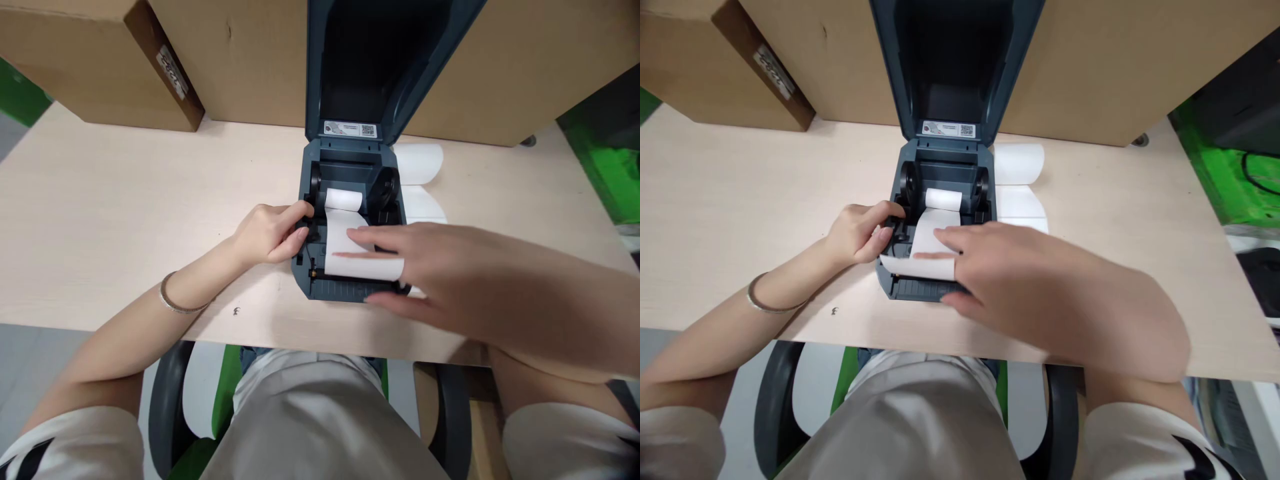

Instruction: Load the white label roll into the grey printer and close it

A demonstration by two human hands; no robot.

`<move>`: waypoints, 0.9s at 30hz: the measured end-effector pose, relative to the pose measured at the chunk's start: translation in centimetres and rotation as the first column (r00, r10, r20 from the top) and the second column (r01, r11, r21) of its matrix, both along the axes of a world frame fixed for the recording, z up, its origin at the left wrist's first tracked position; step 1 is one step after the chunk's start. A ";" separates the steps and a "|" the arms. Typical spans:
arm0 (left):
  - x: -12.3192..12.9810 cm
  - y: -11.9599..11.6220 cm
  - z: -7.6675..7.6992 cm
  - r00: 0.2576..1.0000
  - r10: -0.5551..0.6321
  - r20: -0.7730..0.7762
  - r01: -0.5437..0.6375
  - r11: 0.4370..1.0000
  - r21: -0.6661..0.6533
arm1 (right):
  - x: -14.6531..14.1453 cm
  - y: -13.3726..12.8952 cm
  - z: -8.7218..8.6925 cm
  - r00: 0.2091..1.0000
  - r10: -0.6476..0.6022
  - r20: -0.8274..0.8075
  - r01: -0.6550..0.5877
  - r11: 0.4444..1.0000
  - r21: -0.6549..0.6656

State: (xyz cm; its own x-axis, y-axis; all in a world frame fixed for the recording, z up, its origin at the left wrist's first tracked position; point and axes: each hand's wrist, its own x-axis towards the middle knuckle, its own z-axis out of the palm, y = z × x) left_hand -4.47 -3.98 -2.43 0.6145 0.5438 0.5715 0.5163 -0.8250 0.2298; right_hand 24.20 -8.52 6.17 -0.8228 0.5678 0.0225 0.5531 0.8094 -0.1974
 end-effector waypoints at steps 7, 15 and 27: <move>0.0 -0.2 0.0 1.000 0.019 -0.006 -0.019 1.000 0.019 | -0.8 -5.6 0.2 0.982 0.135 0.135 -0.166 0.952 0.257; -0.1 -0.3 0.5 0.993 0.063 -0.097 -0.061 0.998 0.023 | 1.3 -6.4 -0.7 0.934 0.238 0.265 -0.294 0.936 0.194; 0.1 -0.7 0.6 0.997 0.078 0.008 -0.075 0.918 0.389 | 1.1 -7.0 0.2 0.957 0.180 0.227 -0.243 0.926 0.288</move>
State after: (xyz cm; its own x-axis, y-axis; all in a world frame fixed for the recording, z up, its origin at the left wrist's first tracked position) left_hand -4.39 -4.72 -1.81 0.5851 0.3257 0.7427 0.5819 -0.8065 -0.1049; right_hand 25.32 -15.48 6.41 -0.9289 0.3704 -0.0025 0.3642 0.9147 0.1752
